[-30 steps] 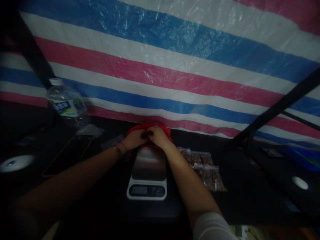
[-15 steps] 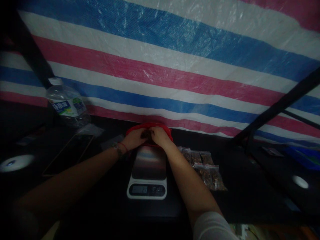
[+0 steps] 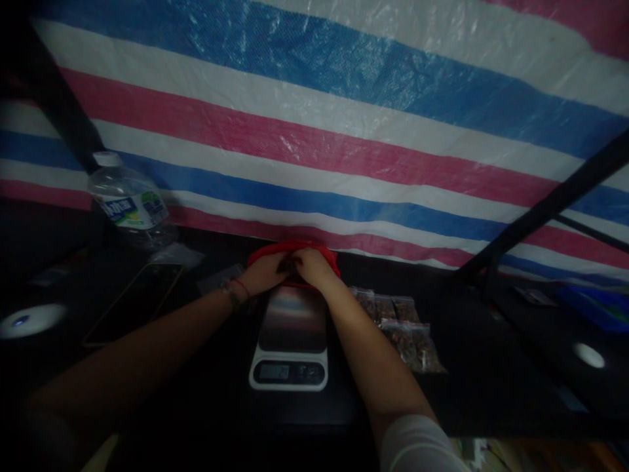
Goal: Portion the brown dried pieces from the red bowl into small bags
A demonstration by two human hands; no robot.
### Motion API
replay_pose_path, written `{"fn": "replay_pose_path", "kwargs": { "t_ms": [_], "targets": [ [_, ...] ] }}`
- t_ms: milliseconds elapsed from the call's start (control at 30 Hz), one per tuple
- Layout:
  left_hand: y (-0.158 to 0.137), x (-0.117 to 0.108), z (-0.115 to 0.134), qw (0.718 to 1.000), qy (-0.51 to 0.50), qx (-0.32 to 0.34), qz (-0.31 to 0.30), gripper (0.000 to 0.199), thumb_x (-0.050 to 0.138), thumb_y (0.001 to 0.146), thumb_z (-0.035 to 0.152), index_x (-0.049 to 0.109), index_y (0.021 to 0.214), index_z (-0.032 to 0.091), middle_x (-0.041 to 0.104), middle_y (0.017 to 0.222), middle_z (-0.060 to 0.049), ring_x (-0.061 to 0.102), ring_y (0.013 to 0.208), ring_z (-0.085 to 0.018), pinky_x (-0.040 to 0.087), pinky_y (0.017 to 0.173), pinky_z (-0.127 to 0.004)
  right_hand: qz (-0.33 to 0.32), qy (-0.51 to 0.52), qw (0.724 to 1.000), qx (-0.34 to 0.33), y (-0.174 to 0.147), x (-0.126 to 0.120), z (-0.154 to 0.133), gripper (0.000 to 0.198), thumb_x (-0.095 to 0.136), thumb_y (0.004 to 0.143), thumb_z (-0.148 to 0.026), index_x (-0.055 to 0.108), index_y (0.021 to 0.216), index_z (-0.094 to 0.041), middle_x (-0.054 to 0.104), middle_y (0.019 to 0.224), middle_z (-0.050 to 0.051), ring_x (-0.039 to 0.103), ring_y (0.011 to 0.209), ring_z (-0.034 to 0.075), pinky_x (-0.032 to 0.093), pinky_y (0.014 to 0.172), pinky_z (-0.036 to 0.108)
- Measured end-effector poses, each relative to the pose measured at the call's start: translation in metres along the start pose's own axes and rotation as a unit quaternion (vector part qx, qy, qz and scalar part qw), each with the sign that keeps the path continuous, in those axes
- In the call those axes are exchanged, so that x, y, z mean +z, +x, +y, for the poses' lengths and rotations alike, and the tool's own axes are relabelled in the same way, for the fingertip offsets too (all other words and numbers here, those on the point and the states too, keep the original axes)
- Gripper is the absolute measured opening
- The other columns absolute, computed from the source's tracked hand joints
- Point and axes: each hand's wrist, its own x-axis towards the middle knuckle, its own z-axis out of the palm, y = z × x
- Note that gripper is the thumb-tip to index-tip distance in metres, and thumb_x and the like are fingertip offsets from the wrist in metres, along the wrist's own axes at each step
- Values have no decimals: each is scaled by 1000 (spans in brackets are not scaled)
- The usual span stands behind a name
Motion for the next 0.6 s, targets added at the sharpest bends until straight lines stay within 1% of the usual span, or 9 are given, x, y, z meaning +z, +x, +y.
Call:
{"fn": "replay_pose_path", "kwargs": {
  "t_ms": [133,200,300,433,533,600],
  "targets": [
    [2,1,-2,1000,15,-17,-2,32,58,83,25,62,113,14,71,109,-13,68,98,-25,51,86,-33,1,27,999,-19,-1,-1,-1,30,56,80,-5,76,99,-17,76,102,7,68,94,20,49,84,28],
    [2,0,-2,1000,17,-24,-4,30,58,83,26,64,110,14,71,107,-12,68,97,-25,51,85,-32,5,35,999,-18,-1,-1,0,32,55,80,-4,76,100,-17,76,102,7,69,94,20,49,85,28],
    [2,-2,0,1000,6,-22,2,29,60,82,26,64,109,15,71,107,-12,68,98,-24,50,86,-31,11,9,1000,5,1,0,3,33,54,79,-3,76,100,-17,75,103,7,68,97,21,49,89,29],
    [2,-5,2,999,4,-34,14,36,64,79,25,62,113,14,70,109,-13,66,102,-25,49,89,-32,13,-39,998,37,2,0,6,31,56,79,-4,76,98,-17,75,103,9,67,97,23,48,89,31],
    [1,-6,3,999,1,-42,18,34,64,79,26,62,110,14,70,108,-13,66,100,-25,50,88,-32,23,-54,997,45,2,-1,7,29,56,81,-7,76,98,-18,75,103,9,67,98,24,48,89,31],
    [1,-7,4,999,-4,-46,19,32,63,79,26,63,108,15,70,107,-12,66,99,-25,50,87,-32,25,-65,996,59,1,-1,6,27,56,83,-9,76,99,-17,75,103,10,67,98,25,47,89,32]
  ]
}}
